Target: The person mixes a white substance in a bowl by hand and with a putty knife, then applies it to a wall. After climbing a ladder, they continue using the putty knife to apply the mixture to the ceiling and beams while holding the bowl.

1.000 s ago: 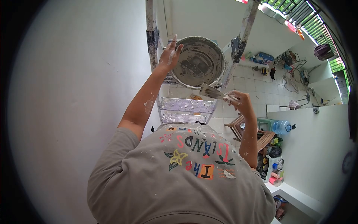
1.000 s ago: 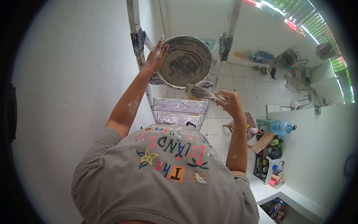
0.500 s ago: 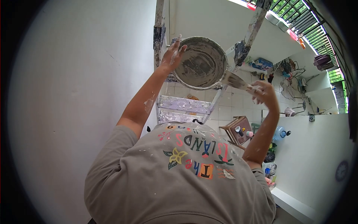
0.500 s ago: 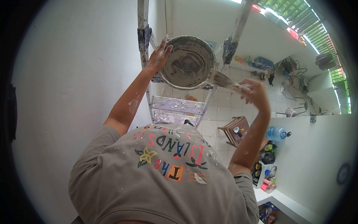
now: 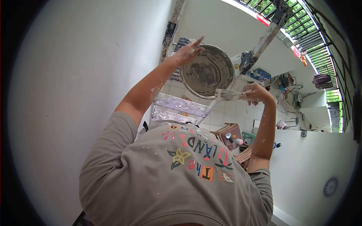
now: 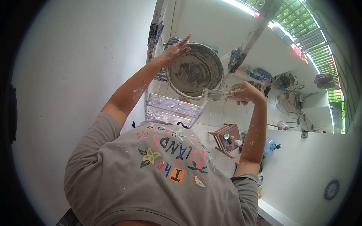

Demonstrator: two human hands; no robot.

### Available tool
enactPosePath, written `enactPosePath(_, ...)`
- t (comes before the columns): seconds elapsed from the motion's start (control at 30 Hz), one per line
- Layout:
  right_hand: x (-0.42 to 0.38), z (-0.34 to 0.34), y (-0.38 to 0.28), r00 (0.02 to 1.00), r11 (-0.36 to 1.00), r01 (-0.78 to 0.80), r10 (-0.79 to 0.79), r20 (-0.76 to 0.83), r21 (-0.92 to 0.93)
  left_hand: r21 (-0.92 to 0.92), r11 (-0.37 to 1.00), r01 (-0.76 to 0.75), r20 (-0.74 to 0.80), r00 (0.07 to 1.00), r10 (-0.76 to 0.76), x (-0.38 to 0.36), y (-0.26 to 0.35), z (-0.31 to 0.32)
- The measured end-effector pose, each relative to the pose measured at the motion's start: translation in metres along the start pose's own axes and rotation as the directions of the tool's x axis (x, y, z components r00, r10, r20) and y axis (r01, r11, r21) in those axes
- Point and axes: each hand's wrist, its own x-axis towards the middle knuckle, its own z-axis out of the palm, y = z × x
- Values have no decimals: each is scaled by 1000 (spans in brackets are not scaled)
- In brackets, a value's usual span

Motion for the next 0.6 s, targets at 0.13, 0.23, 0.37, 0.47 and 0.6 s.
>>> enactPosePath(0.13,15,18,-13,993,992,87,-80,85,-87,-168,984,-52,-53,998,43,6,-13,8)
enactPosePath(0.23,26,35,-27,989,997,67,-72,132,43,-271,962,-41,-88,996,17,4,-13,9)
enactPosePath(0.37,27,60,-49,971,952,164,-202,129,257,-322,947,-11,-92,996,-20,0,-10,7)
enactPosePath(0.47,19,66,-40,951,862,267,-309,30,431,-242,970,2,-115,993,-30,1,-16,9)
enactPosePath(0.6,-12,21,-14,977,936,211,-200,-68,281,-189,982,25,-95,994,-44,4,-18,10)
